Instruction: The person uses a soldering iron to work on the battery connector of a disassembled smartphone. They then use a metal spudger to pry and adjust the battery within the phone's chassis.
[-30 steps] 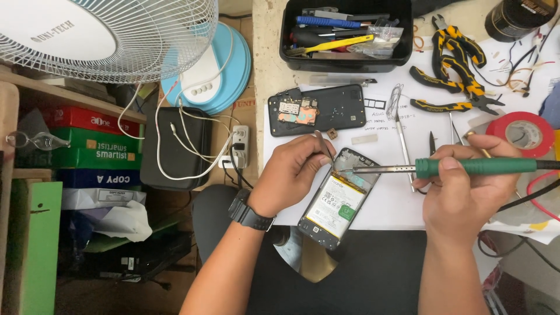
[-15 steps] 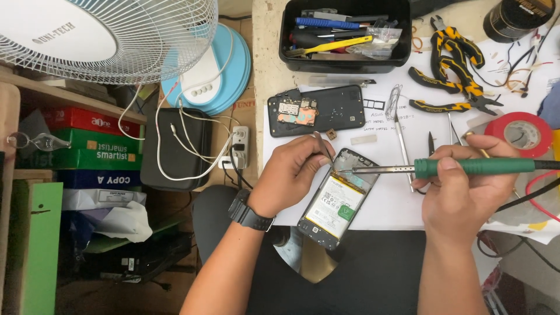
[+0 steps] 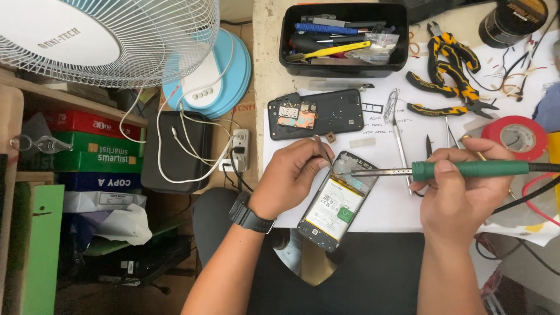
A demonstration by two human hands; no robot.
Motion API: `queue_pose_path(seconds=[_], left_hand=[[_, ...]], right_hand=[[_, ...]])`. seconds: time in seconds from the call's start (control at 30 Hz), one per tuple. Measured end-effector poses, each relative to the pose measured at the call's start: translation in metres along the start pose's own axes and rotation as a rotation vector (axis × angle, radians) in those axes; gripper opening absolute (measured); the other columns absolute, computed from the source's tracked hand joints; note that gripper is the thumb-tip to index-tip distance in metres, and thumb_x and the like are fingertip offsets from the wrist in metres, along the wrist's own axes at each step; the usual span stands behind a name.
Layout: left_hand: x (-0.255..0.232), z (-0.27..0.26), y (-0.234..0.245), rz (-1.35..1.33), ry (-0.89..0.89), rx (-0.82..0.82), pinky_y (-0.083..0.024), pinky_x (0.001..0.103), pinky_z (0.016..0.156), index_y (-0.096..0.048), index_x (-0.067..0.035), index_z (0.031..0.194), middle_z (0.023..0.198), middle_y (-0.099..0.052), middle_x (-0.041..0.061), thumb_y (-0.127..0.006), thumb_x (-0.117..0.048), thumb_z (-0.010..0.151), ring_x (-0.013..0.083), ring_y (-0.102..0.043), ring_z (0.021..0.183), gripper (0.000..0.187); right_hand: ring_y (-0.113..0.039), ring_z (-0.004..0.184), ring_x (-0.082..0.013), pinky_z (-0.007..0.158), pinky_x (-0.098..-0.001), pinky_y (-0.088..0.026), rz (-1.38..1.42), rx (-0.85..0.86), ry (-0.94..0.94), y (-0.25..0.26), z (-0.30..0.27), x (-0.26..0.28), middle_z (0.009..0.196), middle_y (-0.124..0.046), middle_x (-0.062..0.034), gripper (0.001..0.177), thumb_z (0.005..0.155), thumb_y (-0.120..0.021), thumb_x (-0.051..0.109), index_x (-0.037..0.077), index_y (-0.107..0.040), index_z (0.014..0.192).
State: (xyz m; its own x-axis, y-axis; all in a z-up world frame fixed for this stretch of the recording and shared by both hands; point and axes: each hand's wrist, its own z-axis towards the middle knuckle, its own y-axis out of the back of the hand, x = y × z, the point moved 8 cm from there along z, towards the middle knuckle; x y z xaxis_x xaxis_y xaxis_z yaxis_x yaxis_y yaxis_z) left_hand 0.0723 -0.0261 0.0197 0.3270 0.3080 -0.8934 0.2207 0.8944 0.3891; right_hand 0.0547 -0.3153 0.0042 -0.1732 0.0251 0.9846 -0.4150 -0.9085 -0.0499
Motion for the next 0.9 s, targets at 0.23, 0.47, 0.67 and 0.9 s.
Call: queue_pose_path(seconds=[0.23,0.47,0.67,0.9], left_hand=[[0.0092,-0.0012,0.0013,-0.003,0.030,-0.039,-0.058,0.036,0.097,-0.071,-0.008,0.114,0.115,-0.077,0.004,-0.062,-0.007,0.117,0.0237,-0.073,0.105,0.010],[0.0030,-0.0005,-0.0002,-0.012,-0.005,-0.025,-0.059,0.037,0.098,-0.070,-0.007,0.110,0.116,-0.079,0.006,-0.062,-0.008,0.117,0.0250,-0.075,0.106,0.011],[0.0017,-0.0003,-0.0002,-0.008,-0.008,-0.016,-0.058,0.036,0.094,-0.069,-0.007,0.108,0.113,-0.078,0.005,-0.062,-0.007,0.117,0.0238,-0.073,0.101,0.011],[0.0014,0.0000,-0.0001,-0.019,0.001,-0.011,-0.057,0.035,0.095,-0.072,-0.009,0.113,0.111,-0.077,0.004,-0.062,-0.006,0.117,0.0226,-0.073,0.102,0.011]], right_hand=[[-0.060,0.081,-0.0254,0.051,-0.0375,-0.055,0.012,0.001,-0.007,-0.0012,-0.0001,0.0026,0.091,-0.056,-0.0178,0.044,0.104,-0.063,0.017,0.008,-0.046,0.144],[-0.059,0.081,-0.0256,0.052,-0.0378,-0.055,0.004,-0.005,0.004,-0.0017,-0.0003,0.0035,0.091,-0.055,-0.0186,0.043,0.104,-0.062,0.016,0.009,-0.046,0.143],[-0.059,0.081,-0.0255,0.051,-0.0379,-0.055,0.003,-0.001,0.015,-0.0011,0.0002,0.0022,0.090,-0.054,-0.0174,0.042,0.105,-0.062,0.016,0.008,-0.046,0.143],[-0.056,0.075,-0.0255,0.051,-0.0376,-0.054,0.002,0.014,0.034,-0.0013,0.0006,0.0028,0.090,-0.055,-0.0188,0.042,0.106,-0.062,0.016,0.007,-0.045,0.143]])
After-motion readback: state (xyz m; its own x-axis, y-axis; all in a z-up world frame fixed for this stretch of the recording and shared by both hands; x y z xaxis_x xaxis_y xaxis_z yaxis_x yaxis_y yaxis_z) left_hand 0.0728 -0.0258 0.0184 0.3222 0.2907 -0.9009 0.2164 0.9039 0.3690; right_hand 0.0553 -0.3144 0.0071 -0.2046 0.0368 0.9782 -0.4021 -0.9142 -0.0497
